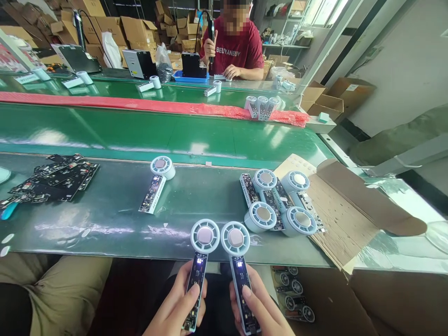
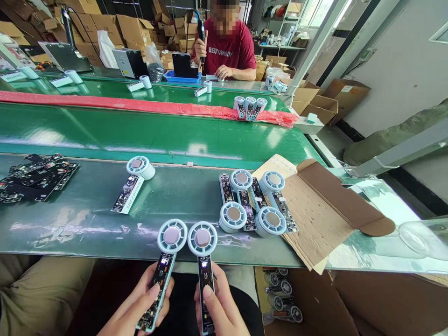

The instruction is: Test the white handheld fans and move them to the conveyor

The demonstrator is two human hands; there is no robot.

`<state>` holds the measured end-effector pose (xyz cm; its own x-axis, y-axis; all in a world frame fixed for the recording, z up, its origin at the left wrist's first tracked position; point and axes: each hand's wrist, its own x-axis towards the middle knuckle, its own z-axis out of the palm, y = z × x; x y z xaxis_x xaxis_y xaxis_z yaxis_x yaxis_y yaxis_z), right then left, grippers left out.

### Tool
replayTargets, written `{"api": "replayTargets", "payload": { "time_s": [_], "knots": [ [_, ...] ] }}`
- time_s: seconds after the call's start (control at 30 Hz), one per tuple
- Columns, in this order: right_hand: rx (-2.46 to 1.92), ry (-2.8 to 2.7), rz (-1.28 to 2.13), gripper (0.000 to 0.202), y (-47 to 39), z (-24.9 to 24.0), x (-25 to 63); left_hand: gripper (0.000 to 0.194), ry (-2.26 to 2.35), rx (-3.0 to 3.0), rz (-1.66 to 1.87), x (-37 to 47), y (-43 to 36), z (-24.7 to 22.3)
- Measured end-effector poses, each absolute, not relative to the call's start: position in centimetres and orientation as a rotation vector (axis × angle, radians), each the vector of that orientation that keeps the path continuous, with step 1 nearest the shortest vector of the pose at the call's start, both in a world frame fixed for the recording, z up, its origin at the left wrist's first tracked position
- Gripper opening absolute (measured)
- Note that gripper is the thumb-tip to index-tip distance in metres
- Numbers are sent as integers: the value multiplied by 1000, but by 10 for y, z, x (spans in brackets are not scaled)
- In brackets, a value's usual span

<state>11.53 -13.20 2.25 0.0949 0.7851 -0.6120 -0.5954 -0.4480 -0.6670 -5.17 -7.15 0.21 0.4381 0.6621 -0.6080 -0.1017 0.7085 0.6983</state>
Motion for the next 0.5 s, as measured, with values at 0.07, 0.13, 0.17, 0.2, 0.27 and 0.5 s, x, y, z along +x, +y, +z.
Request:
{"api": "replayTargets", "payload": {
  "time_s": [0.07,0.13,0.17,0.2,0.27,0.5],
  "knots": [
    [-1287,-218,1600,64,-132,23,116,50,1026,623,530,-51,-72,4],
    [-1299,-223,1596,63,-132,22,117,48,1034,634,530,-50,-72,9],
    [-1291,-225,1596,62,-132,21,116,47,1043,656,522,-49,-71,12],
    [-1279,-224,1598,61,-132,20,116,45,1059,692,506,-49,-70,16],
    [-1250,-220,1604,59,-133,17,115,40,1092,783,465,-48,-69,23],
    [-1255,-183,1657,54,-134,17,118,59,1066,784,519,-52,-75,8]
  ]
}}
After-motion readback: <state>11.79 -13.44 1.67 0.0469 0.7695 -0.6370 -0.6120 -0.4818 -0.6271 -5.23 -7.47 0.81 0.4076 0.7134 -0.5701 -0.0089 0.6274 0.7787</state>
